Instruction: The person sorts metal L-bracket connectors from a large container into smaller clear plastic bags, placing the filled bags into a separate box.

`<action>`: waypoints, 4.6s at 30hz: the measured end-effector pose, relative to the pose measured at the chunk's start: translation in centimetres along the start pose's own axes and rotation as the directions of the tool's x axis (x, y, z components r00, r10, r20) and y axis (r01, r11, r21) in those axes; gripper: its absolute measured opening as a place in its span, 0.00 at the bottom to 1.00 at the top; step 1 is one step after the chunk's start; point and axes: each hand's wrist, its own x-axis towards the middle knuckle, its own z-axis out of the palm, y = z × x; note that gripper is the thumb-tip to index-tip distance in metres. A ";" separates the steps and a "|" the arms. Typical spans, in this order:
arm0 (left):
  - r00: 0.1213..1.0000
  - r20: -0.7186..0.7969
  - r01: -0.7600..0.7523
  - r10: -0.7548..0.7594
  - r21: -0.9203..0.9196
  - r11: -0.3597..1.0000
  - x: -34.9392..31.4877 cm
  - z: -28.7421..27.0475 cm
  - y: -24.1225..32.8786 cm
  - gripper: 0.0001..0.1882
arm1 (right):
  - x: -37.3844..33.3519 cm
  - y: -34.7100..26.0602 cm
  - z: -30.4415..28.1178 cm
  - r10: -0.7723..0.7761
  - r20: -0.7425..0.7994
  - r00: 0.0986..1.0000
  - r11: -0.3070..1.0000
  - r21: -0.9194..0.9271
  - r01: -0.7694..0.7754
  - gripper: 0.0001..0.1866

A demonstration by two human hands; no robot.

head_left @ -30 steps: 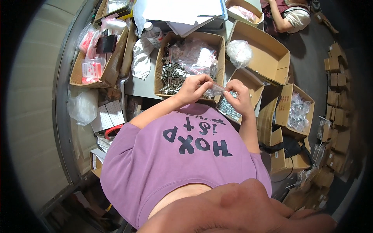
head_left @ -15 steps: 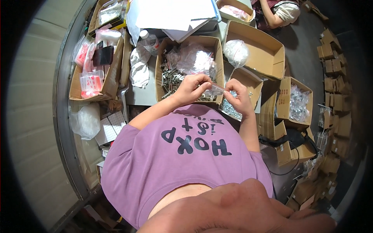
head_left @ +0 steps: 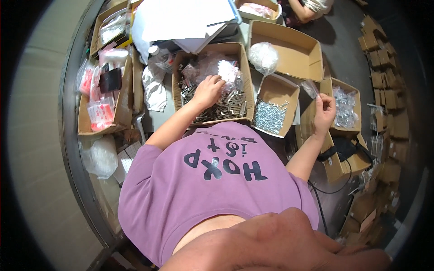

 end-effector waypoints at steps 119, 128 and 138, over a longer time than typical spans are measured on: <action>0.938 0.295 0.347 -0.184 -0.832 0.433 -3.4 -6.5 1.8 0.26 | -3.5 -1.7 17.3 0.124 0.922 0.367 0.992 -0.105 -0.074 0.16; 0.900 0.431 0.398 0.065 -0.873 0.280 -2.7 -5.4 3.5 0.24 | -4.2 -2.3 16.2 0.067 0.826 0.560 0.995 -0.011 -0.104 0.08; 0.901 0.425 0.432 -0.086 -0.899 0.077 -3.4 -3.9 3.1 0.27 | -3.8 11.5 7.1 0.406 0.460 0.790 0.515 -0.829 0.218 0.08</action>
